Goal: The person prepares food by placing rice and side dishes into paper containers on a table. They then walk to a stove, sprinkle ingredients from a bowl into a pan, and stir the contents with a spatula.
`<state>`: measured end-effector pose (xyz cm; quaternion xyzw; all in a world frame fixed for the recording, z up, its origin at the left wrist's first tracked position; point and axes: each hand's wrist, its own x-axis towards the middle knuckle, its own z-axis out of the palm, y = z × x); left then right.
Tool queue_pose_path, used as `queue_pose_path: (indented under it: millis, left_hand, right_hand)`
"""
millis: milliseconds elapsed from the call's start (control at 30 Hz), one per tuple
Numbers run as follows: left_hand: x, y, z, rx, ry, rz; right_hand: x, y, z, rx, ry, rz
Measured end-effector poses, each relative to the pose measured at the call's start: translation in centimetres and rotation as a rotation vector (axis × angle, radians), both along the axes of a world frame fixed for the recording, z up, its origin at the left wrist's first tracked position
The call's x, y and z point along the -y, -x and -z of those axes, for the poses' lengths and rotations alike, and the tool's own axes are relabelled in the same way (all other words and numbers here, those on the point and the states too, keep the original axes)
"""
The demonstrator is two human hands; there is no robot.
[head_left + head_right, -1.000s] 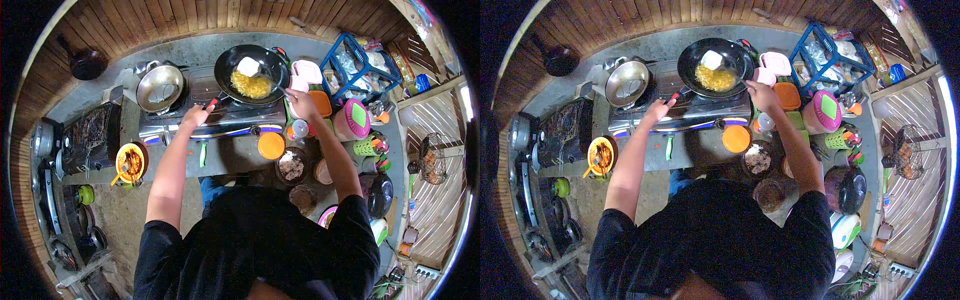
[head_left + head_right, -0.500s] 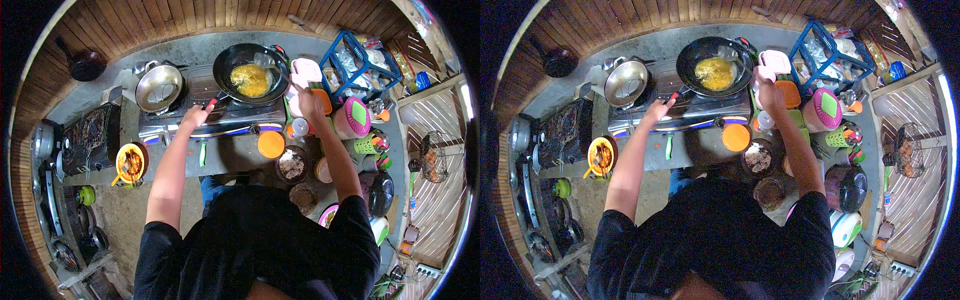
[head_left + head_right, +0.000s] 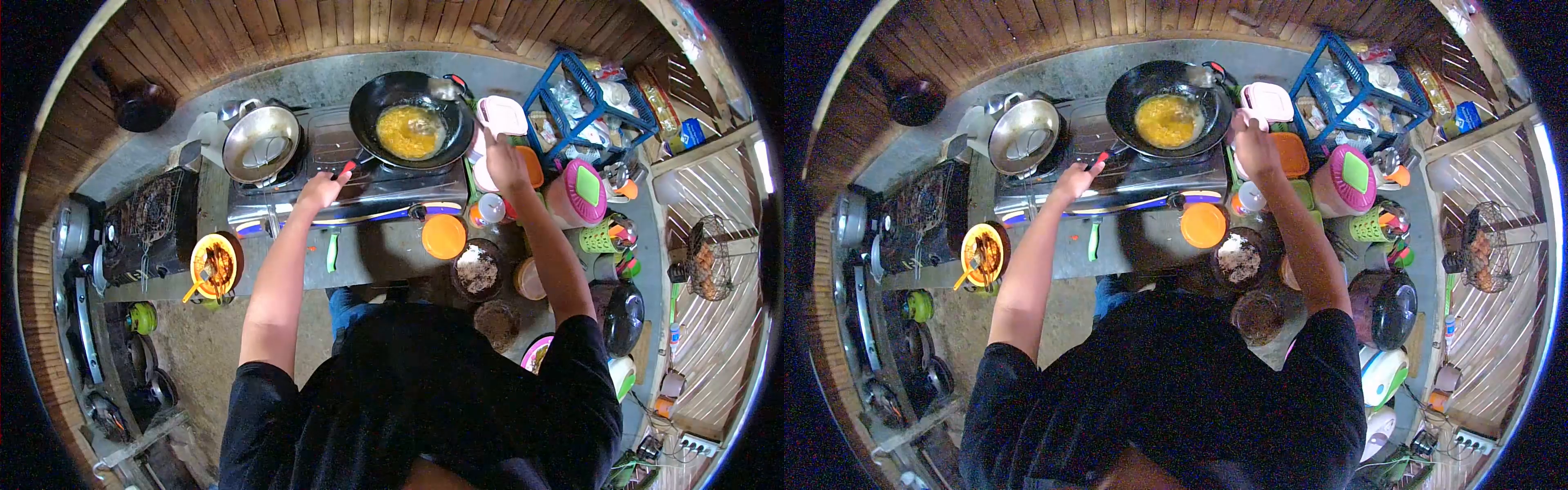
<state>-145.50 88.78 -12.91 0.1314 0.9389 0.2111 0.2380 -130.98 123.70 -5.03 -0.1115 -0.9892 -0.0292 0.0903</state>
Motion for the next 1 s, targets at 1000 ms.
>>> queue_pose_path:
  millis: [1000]
  left_hand:
    - [-0.1, -0.1, -1.0, -0.016, -0.012, -0.001]
  right_hand:
    - [1.1, 7.5, -6.8, 0.262, -0.230, -0.139]
